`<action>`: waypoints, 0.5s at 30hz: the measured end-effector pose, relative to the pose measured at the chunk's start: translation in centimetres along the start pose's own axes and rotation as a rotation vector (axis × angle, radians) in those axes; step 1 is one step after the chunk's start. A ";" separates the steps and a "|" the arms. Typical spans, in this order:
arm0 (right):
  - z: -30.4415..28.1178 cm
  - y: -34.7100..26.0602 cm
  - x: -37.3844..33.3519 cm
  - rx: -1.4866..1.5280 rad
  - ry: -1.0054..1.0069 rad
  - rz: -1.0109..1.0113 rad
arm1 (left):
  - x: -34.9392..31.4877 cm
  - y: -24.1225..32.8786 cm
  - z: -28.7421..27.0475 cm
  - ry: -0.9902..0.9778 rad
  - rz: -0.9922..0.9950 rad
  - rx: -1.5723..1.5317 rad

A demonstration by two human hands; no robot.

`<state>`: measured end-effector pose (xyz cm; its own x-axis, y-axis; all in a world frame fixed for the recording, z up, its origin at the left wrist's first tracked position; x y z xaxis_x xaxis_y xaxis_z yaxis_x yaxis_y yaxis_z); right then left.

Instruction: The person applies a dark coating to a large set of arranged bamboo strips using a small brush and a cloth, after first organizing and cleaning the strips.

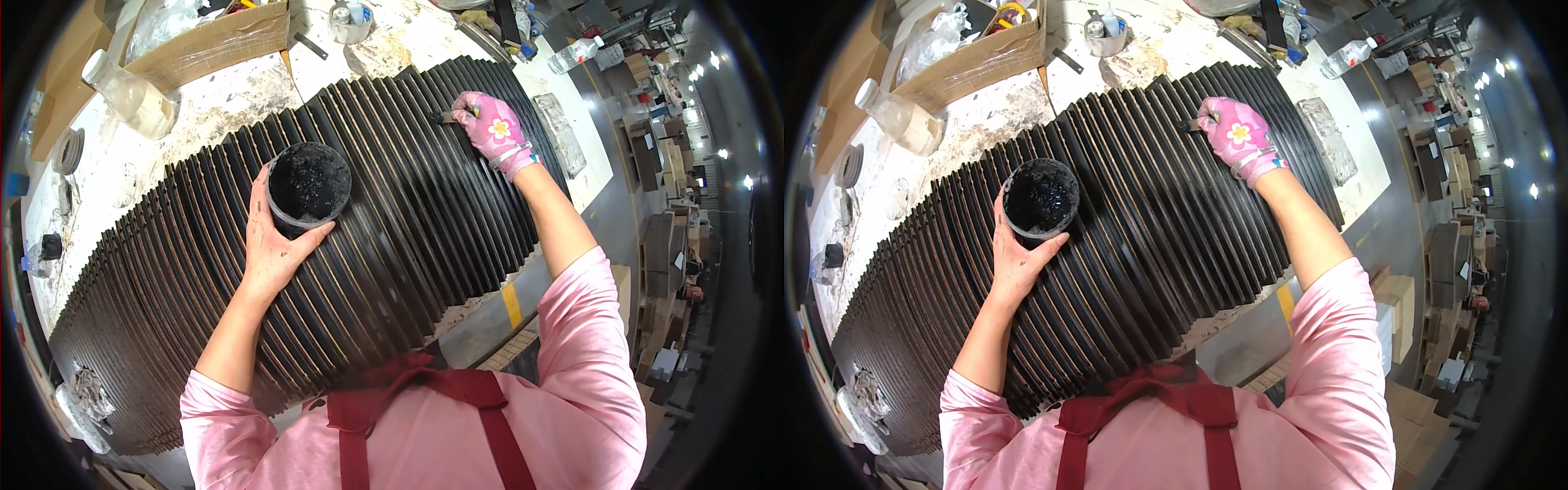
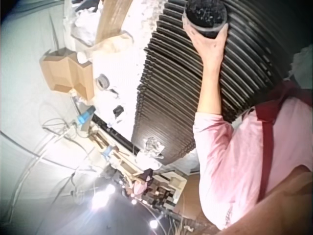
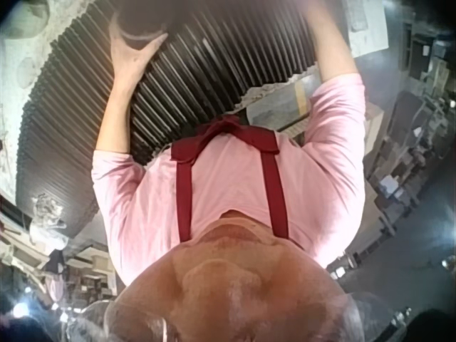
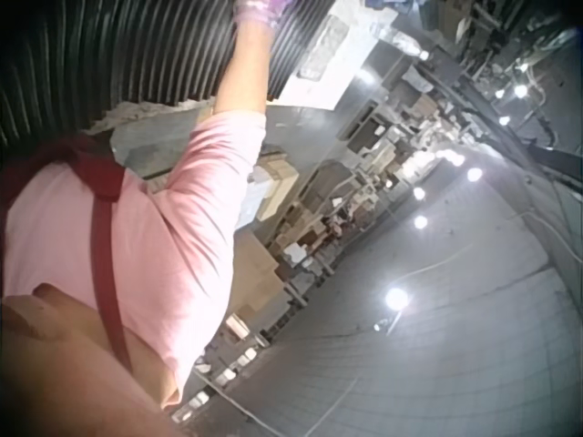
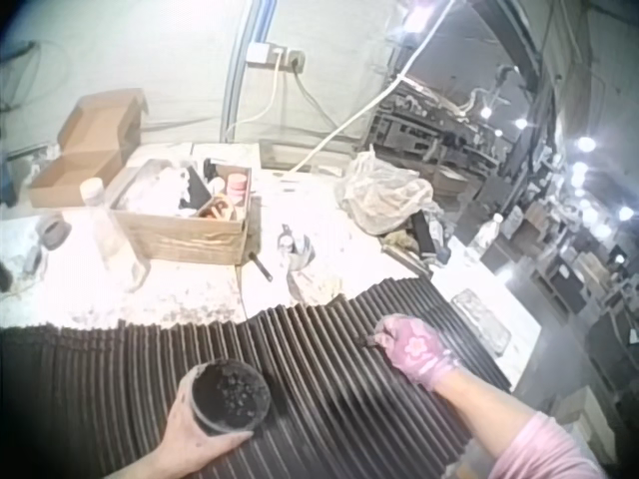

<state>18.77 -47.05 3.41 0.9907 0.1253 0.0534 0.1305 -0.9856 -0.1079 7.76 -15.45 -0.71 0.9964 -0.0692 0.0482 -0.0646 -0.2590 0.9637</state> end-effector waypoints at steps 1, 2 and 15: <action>0.8 0.8 0.1 -0.030 0.007 -0.007 | 0.0 0.2 0.1 -0.003 0.003 -0.004; 0.8 0.8 0.2 -0.030 0.005 -0.009 | 0.0 0.3 0.1 -0.002 -0.003 -0.002; 1.0 -0.2 0.0 -0.095 0.027 -0.043 | -0.1 -0.3 0.0 0.007 -0.008 0.014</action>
<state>18.80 -46.71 2.43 0.9826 0.1659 0.0829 0.1673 -0.9858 -0.0104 7.64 -15.34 -1.00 0.9973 -0.0603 0.0429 -0.0579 -0.2730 0.9603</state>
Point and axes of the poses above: each hand's wrist, its own x-axis towards the middle knuckle, its own z-axis out of the palm, y = z × x, the point moved 5 cm from there along x, towards the middle knuckle, and after that the axes turned 11 degrees about -x, right-handed, at the moved point
